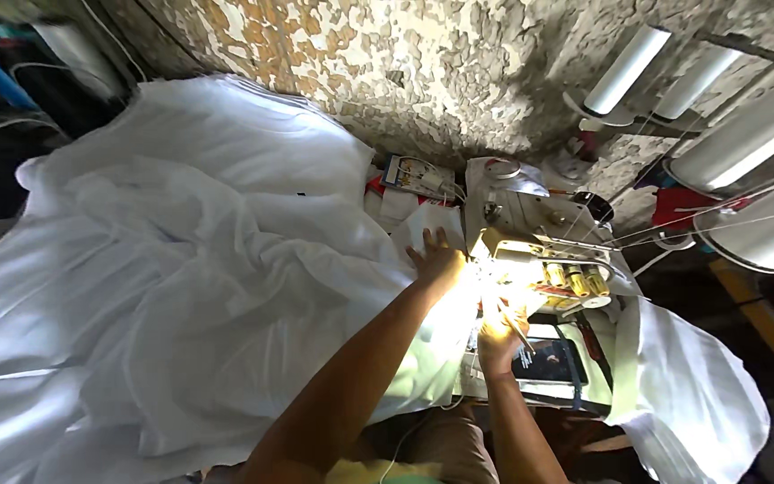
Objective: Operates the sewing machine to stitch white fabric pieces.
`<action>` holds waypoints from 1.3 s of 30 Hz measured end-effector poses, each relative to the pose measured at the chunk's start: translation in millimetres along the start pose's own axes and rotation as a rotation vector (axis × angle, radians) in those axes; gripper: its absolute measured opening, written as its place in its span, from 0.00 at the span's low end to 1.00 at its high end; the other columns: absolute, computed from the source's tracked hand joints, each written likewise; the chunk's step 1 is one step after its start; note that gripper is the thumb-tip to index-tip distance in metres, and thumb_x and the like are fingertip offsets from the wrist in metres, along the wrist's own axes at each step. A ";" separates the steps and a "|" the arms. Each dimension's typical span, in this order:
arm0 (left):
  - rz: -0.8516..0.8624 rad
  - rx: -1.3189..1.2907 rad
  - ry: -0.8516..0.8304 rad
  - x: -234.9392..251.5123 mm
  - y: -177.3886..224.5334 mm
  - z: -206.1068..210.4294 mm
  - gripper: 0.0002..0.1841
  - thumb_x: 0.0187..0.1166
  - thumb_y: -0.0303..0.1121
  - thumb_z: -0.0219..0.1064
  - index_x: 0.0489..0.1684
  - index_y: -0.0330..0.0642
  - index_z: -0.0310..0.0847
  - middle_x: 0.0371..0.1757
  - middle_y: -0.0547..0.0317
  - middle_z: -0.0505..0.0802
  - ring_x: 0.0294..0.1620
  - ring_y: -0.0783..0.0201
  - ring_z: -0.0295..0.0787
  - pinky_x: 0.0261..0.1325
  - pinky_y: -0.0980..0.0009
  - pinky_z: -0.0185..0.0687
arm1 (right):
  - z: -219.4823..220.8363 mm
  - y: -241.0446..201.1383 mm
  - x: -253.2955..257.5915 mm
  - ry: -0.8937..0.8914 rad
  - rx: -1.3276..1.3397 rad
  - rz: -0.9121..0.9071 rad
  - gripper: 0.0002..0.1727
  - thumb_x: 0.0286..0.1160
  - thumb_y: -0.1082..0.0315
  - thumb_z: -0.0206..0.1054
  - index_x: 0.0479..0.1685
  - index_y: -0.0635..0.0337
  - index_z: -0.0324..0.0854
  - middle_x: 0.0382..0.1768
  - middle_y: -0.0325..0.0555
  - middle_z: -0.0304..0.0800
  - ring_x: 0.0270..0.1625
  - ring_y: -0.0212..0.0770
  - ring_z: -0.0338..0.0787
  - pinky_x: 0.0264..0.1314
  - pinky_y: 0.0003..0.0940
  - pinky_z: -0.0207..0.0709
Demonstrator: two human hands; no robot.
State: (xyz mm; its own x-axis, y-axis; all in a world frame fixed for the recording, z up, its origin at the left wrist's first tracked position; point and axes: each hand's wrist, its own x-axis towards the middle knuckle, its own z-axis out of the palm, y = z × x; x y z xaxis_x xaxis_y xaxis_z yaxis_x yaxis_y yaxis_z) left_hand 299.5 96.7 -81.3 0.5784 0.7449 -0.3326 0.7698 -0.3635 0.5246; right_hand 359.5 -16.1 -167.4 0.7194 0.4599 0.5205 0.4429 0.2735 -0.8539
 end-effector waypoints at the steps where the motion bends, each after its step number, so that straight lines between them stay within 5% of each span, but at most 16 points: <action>1: -0.002 0.013 -0.002 0.6 0.2 0.5 0.19 0.92 0.37 0.55 0.76 0.44 0.80 0.96 0.40 0.46 0.95 0.30 0.25 0.80 0.17 0.25 | -0.1 0.0 -0.1 -0.001 0.004 0.000 0.02 0.69 0.82 0.65 0.35 0.71 0.82 0.26 0.30 0.88 0.30 0.16 0.87 0.41 0.15 0.85; 12: -0.033 0.029 -0.050 4.2 1.6 -2.1 0.23 0.93 0.41 0.52 0.84 0.47 0.72 0.97 0.42 0.43 0.95 0.30 0.24 0.80 0.17 0.26 | 1.9 0.8 -0.1 0.010 -0.004 -0.019 0.02 0.67 0.83 0.65 0.34 0.71 0.82 0.25 0.31 0.87 0.30 0.15 0.87 0.40 0.14 0.84; 39: -0.027 0.017 -0.039 4.5 1.1 0.3 0.23 0.94 0.41 0.50 0.84 0.46 0.71 0.97 0.45 0.44 0.96 0.32 0.24 0.81 0.18 0.24 | 1.7 6.0 -1.5 0.001 0.039 -0.053 0.04 0.67 0.83 0.64 0.35 0.69 0.83 0.27 0.30 0.89 0.32 0.17 0.87 0.41 0.15 0.85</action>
State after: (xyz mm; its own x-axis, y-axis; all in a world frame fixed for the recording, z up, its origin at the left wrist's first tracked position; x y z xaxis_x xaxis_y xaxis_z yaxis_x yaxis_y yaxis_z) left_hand 303.1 99.5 -82.5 0.5669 0.7325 -0.3770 0.7898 -0.3532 0.5015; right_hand 360.2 -13.7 -173.3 0.6960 0.4430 0.5650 0.4593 0.3301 -0.8247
